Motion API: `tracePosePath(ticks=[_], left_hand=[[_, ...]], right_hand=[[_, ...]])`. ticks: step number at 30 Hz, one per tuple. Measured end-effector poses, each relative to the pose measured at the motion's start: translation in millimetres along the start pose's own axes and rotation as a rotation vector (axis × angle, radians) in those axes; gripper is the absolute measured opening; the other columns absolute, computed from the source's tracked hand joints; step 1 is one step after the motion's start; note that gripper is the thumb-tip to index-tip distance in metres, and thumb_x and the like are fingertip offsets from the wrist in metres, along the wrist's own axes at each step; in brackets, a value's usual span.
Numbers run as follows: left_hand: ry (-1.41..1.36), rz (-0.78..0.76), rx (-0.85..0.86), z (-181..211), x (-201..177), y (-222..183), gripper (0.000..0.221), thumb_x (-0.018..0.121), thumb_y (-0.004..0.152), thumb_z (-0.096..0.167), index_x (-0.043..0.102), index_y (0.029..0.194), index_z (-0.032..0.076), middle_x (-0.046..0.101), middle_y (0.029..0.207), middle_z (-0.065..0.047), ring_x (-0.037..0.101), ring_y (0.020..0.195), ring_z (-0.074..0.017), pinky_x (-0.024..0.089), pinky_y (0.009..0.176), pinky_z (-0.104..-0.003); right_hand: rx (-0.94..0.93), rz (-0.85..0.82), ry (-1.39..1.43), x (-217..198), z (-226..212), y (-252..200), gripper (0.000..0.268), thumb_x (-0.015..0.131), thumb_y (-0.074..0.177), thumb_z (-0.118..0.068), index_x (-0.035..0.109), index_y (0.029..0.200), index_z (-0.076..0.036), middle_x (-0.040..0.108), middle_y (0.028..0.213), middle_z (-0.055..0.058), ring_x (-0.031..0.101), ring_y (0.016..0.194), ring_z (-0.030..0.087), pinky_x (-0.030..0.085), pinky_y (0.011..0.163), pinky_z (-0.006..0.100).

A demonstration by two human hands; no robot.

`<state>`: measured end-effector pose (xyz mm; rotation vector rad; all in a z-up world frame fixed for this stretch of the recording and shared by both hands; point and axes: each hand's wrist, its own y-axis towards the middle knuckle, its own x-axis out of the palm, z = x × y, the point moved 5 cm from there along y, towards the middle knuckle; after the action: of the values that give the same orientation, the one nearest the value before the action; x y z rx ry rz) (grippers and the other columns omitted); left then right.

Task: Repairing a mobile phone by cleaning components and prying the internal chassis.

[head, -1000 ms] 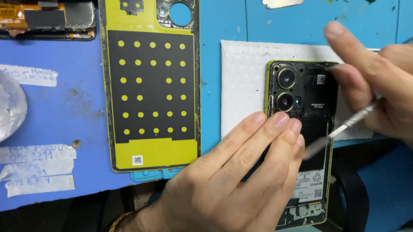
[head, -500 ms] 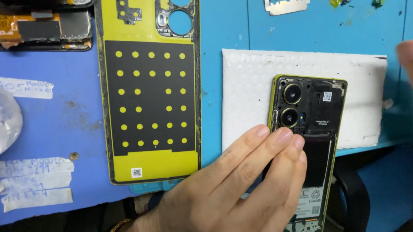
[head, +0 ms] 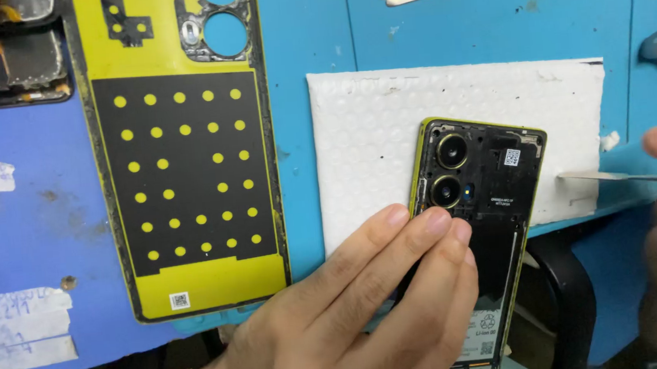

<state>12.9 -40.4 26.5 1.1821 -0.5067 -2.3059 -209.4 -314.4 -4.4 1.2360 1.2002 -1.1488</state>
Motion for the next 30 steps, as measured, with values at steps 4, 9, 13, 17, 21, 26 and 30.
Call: tracePosePath(ticks=[4,9,13,17,21,26,30], left_hand=[[-0.004,-0.02,-0.009,1.9,2.7,6.2,0.013,0.084,0.106,-0.001,0.081,0.118,0.003,0.081,0.128,-0.011,0.075,0.131,-0.0255,0.063,0.117,-0.04],[-0.037,-0.045,-0.047,3.2,5.5,11.9,0.007,0.081,0.107,0.0,0.078,0.114,0.002,0.083,0.123,-0.011,0.077,0.129,-0.0266,0.063,0.116,-0.042],[-0.065,-0.045,-0.049,5.2,9.2,11.6,0.006,0.083,0.107,0.001,0.077,0.103,0.002,0.084,0.12,-0.01,0.078,0.128,-0.0281,0.064,0.115,-0.043],[-0.055,-0.034,-0.051,3.6,5.1,11.2,0.007,0.084,0.107,0.002,0.078,0.104,0.003,0.083,0.12,-0.01,0.078,0.128,-0.0275,0.063,0.116,-0.043],[-0.057,-0.064,-0.048,-0.9,2.9,8.9,0.007,0.083,0.112,0.003,0.076,0.108,0.003,0.084,0.124,-0.009,0.078,0.131,-0.0259,0.062,0.119,-0.042],[-0.098,-0.106,-0.046,-10.7,6.5,5.2,0.009,0.081,0.111,-0.002,0.077,0.118,0.001,0.081,0.13,-0.009,0.075,0.136,-0.0272,0.06,0.122,-0.042],[-0.169,-0.179,-0.053,-19.4,17.5,-4.5,0.024,0.074,0.107,-0.01,0.073,0.13,-0.004,0.073,0.147,-0.016,0.061,0.145,-0.0255,0.053,0.126,-0.041]], right_hand=[[0.475,0.172,0.706,-10.0,-24.1,30.3,0.027,0.042,0.108,0.017,0.044,0.133,0.005,0.048,0.147,0.023,0.063,0.118,0.028,0.059,0.125,0.042],[0.795,0.186,0.788,-3.8,-24.8,43.6,0.025,0.042,0.119,-0.004,0.049,0.137,0.011,0.067,0.124,0.029,0.072,0.11,0.034,0.061,0.109,0.04],[0.906,0.22,0.842,0.9,-33.3,41.4,0.024,0.029,0.13,-0.02,0.039,0.138,0.0,0.058,0.142,0.022,0.065,0.13,0.029,0.059,0.129,0.044],[0.825,0.322,0.793,-9.2,-50.3,70.2,0.023,0.039,0.134,-0.016,0.043,0.143,0.005,0.055,0.143,0.021,0.065,0.13,0.03,0.059,0.132,0.042],[0.847,0.29,0.924,12.7,-32.0,71.5,0.009,0.04,0.133,-0.001,0.046,0.137,0.003,0.056,0.14,0.015,0.069,0.119,0.023,0.065,0.123,0.035],[0.836,0.217,1.038,20.9,-18.7,84.8,0.018,0.037,0.129,-0.005,0.048,0.142,-0.005,0.064,0.137,0.011,0.069,0.113,0.013,0.061,0.102,0.018],[0.894,0.253,1.024,29.0,-27.5,70.3,0.017,0.036,0.126,-0.015,0.045,0.139,-0.01,0.061,0.14,0.01,0.07,0.128,0.02,0.062,0.127,0.035]])
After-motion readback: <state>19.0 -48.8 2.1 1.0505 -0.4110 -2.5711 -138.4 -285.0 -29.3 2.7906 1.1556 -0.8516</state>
